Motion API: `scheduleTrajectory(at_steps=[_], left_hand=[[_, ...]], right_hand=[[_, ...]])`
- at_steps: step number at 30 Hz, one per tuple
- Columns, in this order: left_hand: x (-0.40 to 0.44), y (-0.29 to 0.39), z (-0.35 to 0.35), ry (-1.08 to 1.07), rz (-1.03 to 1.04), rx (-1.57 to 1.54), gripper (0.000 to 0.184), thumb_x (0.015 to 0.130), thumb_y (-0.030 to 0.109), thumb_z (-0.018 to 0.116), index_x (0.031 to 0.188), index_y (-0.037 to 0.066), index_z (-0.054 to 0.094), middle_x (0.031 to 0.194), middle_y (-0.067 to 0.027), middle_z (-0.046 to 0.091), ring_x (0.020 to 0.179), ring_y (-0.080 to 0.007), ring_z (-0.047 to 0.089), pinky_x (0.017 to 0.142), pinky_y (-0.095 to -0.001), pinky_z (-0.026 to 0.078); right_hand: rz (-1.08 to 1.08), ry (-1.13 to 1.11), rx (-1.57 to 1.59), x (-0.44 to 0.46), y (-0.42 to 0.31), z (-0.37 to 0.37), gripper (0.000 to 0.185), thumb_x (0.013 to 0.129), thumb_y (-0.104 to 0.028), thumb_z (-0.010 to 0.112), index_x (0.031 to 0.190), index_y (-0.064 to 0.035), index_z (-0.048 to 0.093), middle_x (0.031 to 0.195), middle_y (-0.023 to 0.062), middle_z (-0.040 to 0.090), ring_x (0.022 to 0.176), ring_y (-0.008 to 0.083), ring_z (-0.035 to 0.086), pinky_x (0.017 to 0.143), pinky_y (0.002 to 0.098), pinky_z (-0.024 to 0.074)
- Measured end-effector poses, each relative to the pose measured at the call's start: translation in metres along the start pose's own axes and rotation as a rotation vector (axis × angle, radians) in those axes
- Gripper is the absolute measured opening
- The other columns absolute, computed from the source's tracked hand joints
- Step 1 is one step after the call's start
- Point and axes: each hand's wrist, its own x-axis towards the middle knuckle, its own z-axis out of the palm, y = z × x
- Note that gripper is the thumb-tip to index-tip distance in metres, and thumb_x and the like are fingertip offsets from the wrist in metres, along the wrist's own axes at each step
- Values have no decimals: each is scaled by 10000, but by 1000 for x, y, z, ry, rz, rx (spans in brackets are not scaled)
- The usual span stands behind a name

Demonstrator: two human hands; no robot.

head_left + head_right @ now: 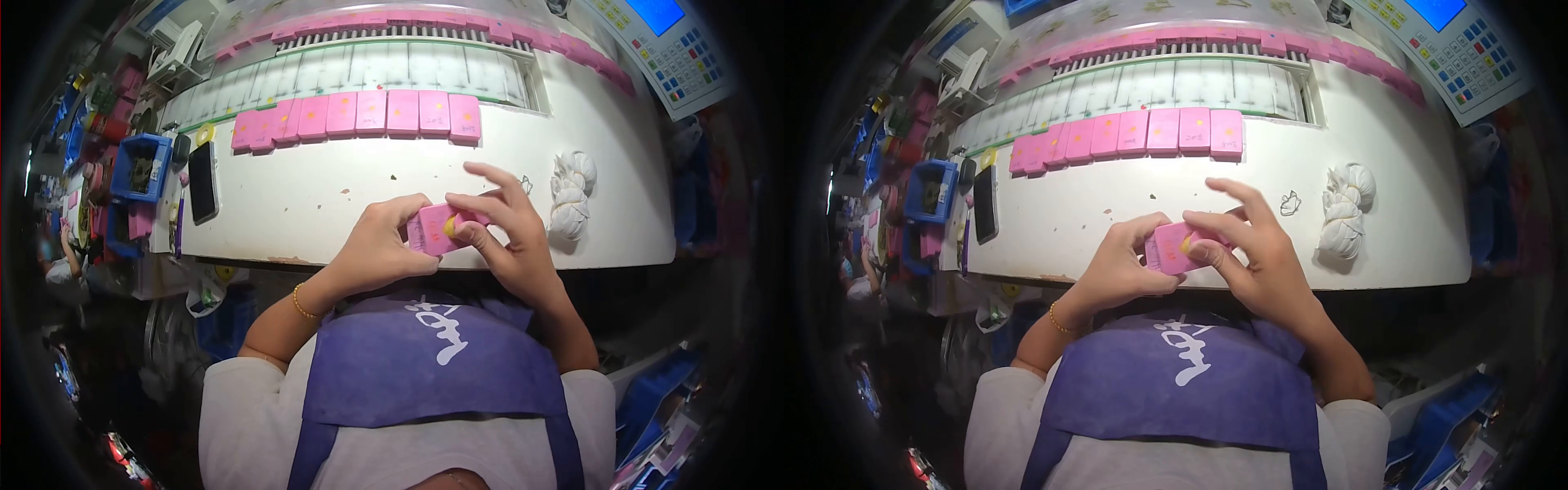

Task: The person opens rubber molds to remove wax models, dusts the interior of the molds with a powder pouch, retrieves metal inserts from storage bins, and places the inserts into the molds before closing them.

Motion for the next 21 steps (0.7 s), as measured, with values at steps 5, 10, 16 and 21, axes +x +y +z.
scheduleTrajectory(at_steps=[5,10,16,21], left_hand=[[-1,-6,9,182,132,191,281,635,108,721,861,-11,605,749,-125,584,640,-215,579,632,-322,473],[-3,-6,7,211,155,237,286,627,97,722,870,-8,614,759,-122,595,648,-244,589,633,-332,479],[-3,-5,5,217,184,234,278,628,85,717,869,-9,615,777,-120,601,689,-254,604,653,-336,483],[-4,-2,6,236,287,391,279,626,56,722,876,1,612,774,-108,581,713,-253,589,664,-344,478]], right_hand=[[-224,164,-347,-3,0,8,312,809,-97,760,1092,-53,637,1095,129,596,1007,289,561,834,385,489],[-51,112,-101,-6,0,17,238,799,-82,769,960,-35,600,934,91,609,884,250,574,732,354,480],[53,76,116,-2,-1,14,182,842,-73,739,941,-9,600,835,74,629,718,174,570,634,307,460],[189,-59,138,6,-11,-1,140,884,-80,691,917,19,597,835,93,647,705,159,573,642,294,459]])
